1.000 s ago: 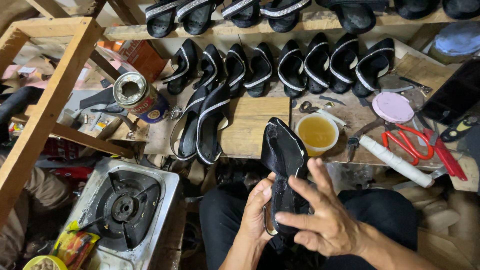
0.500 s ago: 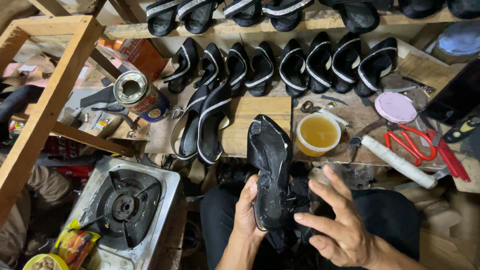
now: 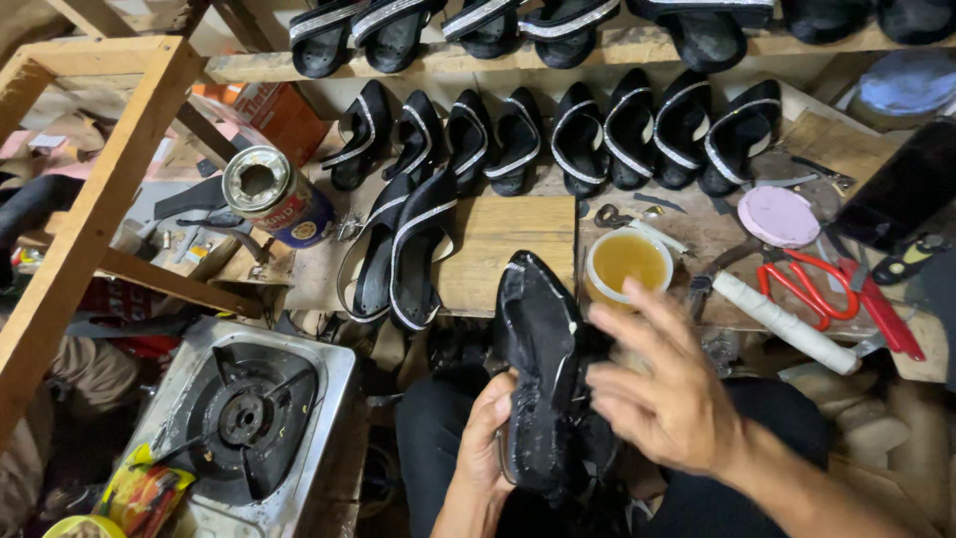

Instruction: The person applies a yellowish liquid to the sole of a black high-heeled shoe using their fingers, then places the shoe on a shelf. They repeat this process with another shoe, handling the sole and applying the liquid by hand.

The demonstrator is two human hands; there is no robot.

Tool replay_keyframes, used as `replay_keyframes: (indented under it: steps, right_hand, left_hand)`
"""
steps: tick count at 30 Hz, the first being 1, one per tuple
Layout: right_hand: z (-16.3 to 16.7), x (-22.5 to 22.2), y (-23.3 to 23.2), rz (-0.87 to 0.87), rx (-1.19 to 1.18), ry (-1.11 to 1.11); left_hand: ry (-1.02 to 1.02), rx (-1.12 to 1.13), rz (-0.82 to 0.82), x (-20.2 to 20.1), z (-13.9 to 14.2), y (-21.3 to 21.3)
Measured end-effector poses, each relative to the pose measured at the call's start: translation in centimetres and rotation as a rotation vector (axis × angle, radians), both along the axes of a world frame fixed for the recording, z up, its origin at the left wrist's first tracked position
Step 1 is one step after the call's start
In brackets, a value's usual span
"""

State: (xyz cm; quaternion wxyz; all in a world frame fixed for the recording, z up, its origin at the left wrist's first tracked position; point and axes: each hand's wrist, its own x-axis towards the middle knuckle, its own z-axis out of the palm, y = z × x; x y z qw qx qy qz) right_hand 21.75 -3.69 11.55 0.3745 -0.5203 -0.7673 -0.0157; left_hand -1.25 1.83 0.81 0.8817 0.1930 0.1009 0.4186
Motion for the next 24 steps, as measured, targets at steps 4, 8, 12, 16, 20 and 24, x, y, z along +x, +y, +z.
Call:
replay_keyframes:
  steps: [4,8,12,16,20,24]
  right_hand:
    - [-0.8,3.0,5.0,-0.276,-0.029,0.006]
    - [-1.8,5.1,6.8,-0.347,-0.135,-0.219]
    - [-3.1,5.5,6.2,-0.332,-0.111,-0.11]
    - [-2.7,4.4,5.0,-0.339,-0.188,0.086]
    - [-0.9,1.3,1.9,0.005,-0.053,0.201]
    - [0.3,0.0,1.9,0.202,-0.108,0.308]
  left_hand:
    - [-0.001,-0.019,-0.049,-1.1,-1.1,-0.3]
    - [-0.018,0.009,-0.063,-1.5,-1.7,-0.5]
    - [-0.058,0.027,-0.072,-1.7,-1.1,-0.6]
    - [0.014,-0.042,-0.094,-1.5,0.1,-0.5]
    - [0.045,-0.094,-0.123,-0.9,0.7,-0.6]
    - [0.069,-0.076,-0.178,-0.9,0.5,-1.1]
